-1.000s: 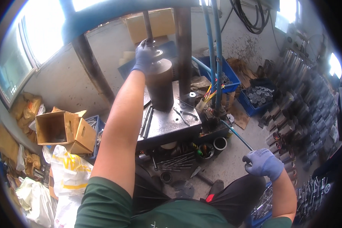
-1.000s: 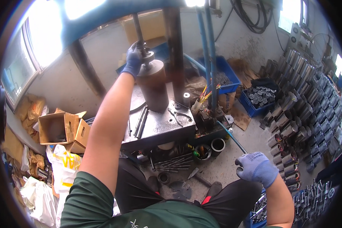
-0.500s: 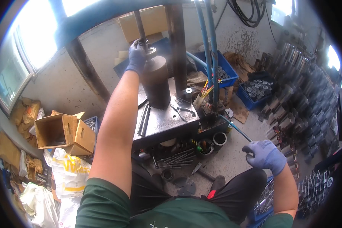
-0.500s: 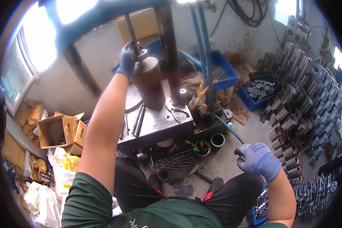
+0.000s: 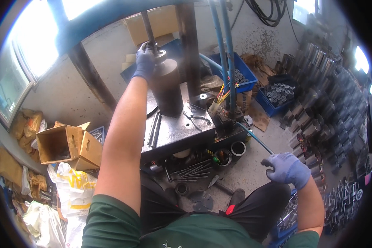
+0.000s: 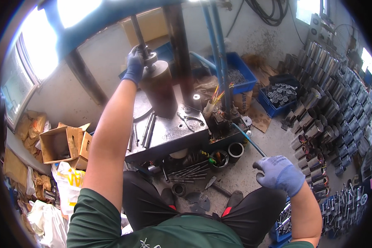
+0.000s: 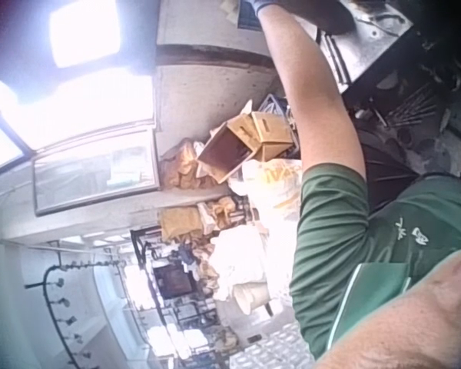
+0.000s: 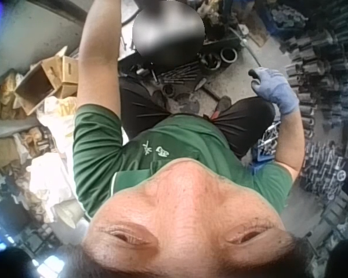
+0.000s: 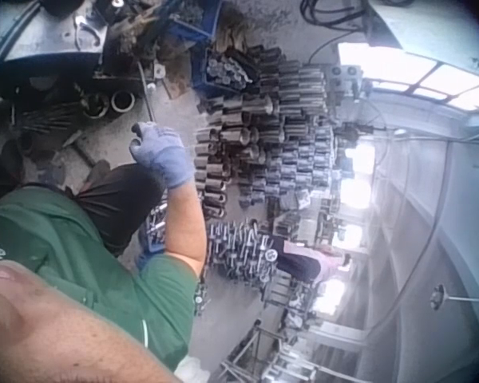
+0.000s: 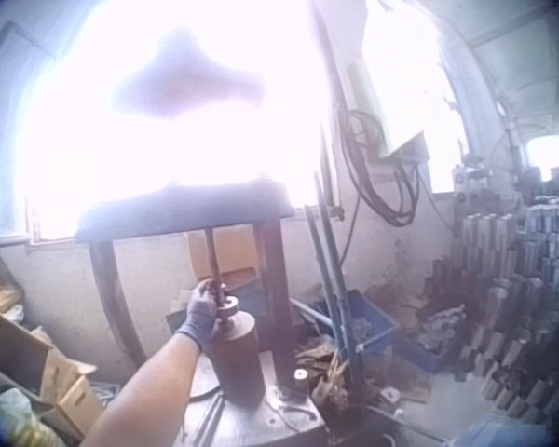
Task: The person attaches retaining rings to metal shafts using pliers, presses components onto the shafts with a press machine, and fits bearings and covers onto the shafts by hand.
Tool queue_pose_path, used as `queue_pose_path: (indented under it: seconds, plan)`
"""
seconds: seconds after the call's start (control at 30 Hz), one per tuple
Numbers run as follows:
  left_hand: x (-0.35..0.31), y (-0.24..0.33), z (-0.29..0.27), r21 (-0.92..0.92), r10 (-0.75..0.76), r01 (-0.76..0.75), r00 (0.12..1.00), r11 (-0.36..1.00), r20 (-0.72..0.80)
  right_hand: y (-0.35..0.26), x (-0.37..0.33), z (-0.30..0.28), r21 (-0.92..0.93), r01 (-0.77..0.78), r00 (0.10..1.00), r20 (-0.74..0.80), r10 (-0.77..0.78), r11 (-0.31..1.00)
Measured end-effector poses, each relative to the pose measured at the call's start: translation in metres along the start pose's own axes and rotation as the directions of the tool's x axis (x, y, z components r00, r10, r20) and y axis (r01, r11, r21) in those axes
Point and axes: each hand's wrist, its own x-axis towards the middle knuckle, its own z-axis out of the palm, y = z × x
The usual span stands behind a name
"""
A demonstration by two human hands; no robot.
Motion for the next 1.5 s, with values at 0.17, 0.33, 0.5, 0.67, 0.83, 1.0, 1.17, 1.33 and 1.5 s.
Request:
queue_pose_path:
  seconds: [0.17,0.33,0.5,0.67,0.83,1.0,1.17,1.33,1.5]
  plan:
    - [0.018,-0.015,-0.018,0.143,0.107,-0.107,0.994,0.984,0.012,0.002,0.005,-0.007,0.013,0.043,0.999,-0.027,-0.042,0.999]
    - [0.015,-0.014,-0.015,0.156,0.095,-0.098,0.995,0.983,0.022,-0.001,0.005,-0.01,0.084,0.003,0.994,-0.108,0.006,0.996]
    - [0.015,-0.015,-0.017,0.173,0.105,-0.107,0.994,0.979,0.026,0.002,0.004,-0.006,0.008,0.026,1.0,0.001,-0.026,1.0]
    - [0.015,-0.018,-0.016,0.138,0.117,-0.12,0.993,0.983,0.023,0.004,0.004,-0.001,-0.037,0.008,0.996,0.084,-0.005,0.999]
    - [0.011,-0.018,-0.019,0.188,0.158,-0.161,0.987,0.969,0.031,-0.001,0.006,-0.014,0.051,-0.011,0.999,-0.033,0.013,0.999]
    - [-0.003,-0.008,-0.008,0.07,0.087,-0.089,0.996,0.994,0.026,-0.001,0.005,-0.01,-0.013,-0.02,0.997,0.081,0.021,1.0]
    - [-0.02,0.006,0.0,0.0,0.077,-0.077,0.997,0.997,-0.014,0.0,0.009,-0.013,0.086,-0.036,0.996,-0.077,0.043,0.996]
    - [-0.011,0.0,-0.003,0.023,0.11,-0.11,0.994,0.994,-0.006,-0.001,0.006,-0.012,0.002,0.004,1.0,0.028,-0.004,1.0]
    - [-0.016,0.005,0.004,-0.032,0.104,-0.104,0.995,0.994,-0.013,0.002,0.007,-0.009,0.073,-0.016,0.999,-0.043,0.019,0.997]
